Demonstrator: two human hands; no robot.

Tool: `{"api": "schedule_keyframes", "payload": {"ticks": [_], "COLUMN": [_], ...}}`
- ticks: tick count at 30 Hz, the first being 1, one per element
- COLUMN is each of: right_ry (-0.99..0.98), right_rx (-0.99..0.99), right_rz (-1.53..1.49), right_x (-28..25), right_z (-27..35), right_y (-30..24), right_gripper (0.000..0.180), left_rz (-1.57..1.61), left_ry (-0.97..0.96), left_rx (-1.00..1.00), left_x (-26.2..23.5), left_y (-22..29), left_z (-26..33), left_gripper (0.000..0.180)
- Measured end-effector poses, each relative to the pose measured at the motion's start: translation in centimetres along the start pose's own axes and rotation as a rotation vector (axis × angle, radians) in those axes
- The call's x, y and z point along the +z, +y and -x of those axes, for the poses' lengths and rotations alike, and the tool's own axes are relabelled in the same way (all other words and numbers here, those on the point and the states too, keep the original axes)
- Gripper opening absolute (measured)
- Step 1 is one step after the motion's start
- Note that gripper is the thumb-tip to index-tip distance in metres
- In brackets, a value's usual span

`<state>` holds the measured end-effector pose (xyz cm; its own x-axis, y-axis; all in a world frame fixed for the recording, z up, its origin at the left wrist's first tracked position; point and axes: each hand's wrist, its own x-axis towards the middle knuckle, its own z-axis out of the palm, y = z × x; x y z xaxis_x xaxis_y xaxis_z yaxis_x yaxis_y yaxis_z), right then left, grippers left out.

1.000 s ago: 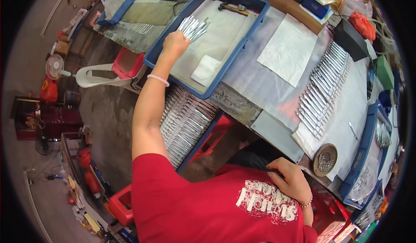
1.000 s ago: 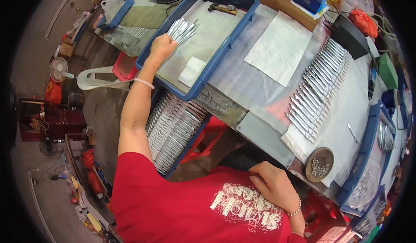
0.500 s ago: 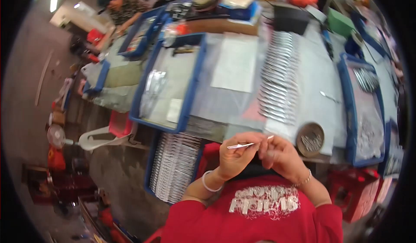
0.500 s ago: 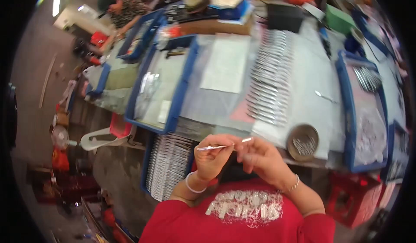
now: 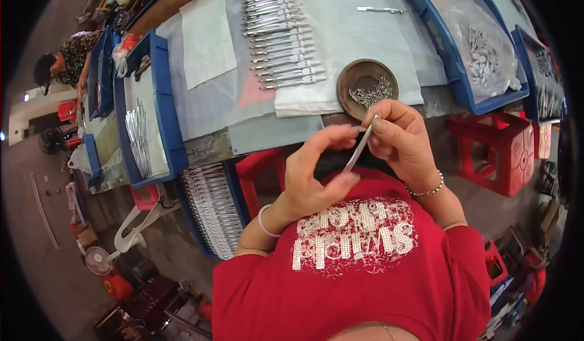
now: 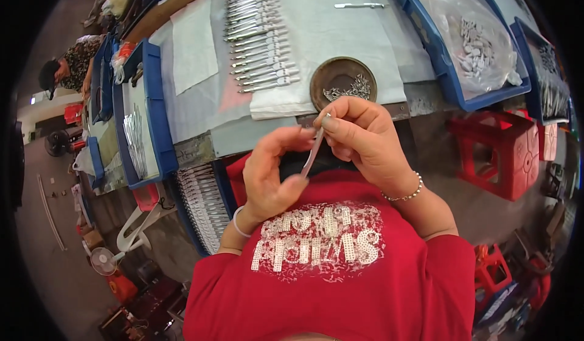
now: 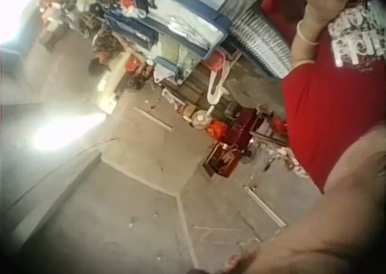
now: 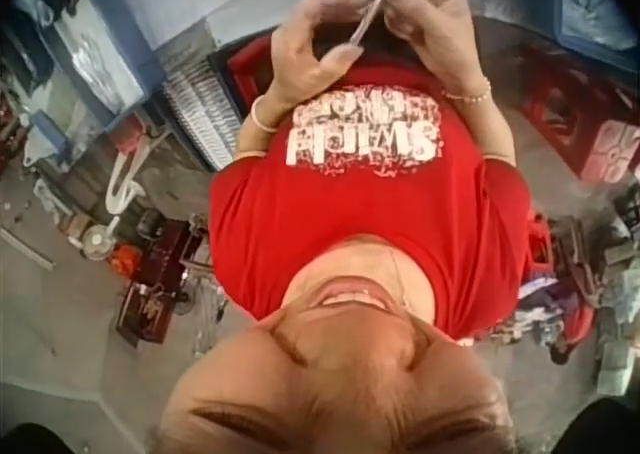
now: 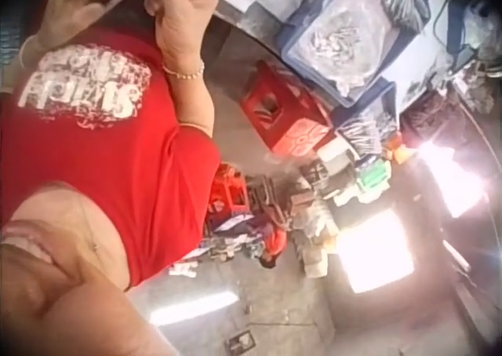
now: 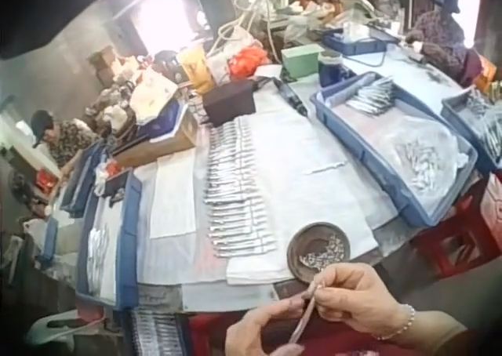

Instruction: Manually assembling small metal pins with plastic sleeves and washers.

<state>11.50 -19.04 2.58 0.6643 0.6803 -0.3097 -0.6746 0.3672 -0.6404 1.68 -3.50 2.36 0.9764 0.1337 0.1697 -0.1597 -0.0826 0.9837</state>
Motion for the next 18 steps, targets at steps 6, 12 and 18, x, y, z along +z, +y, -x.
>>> {"api": "schedule_keyframes", "payload": {"ticks": [6,12,18], "right_ry": [-0.031,0.031,0.045], "right_rx": [0.090,0.186,0.253], "right_rz": [0.158,0.265,0.280], "right_x": [-0.7,-0.4,-0.8], "right_z": [0.0,-1.5,-3.5], "right_y": [0.0,0.5,0.0], "right_gripper": [0.009,0.009,0.009], "left_rz": [0.155,0.444,0.627], "left_ry": [-0.068,-0.107,-0.140], "left_rx": [-0.504,-0.685,-0.788], "left_x": [1.0,0.1,-0.7], "left_y": [1.2,-0.7,-1.7], "left_z": [-0.1,-1.1,-2.6], "left_gripper": [0.020,0.012,0.013]}}
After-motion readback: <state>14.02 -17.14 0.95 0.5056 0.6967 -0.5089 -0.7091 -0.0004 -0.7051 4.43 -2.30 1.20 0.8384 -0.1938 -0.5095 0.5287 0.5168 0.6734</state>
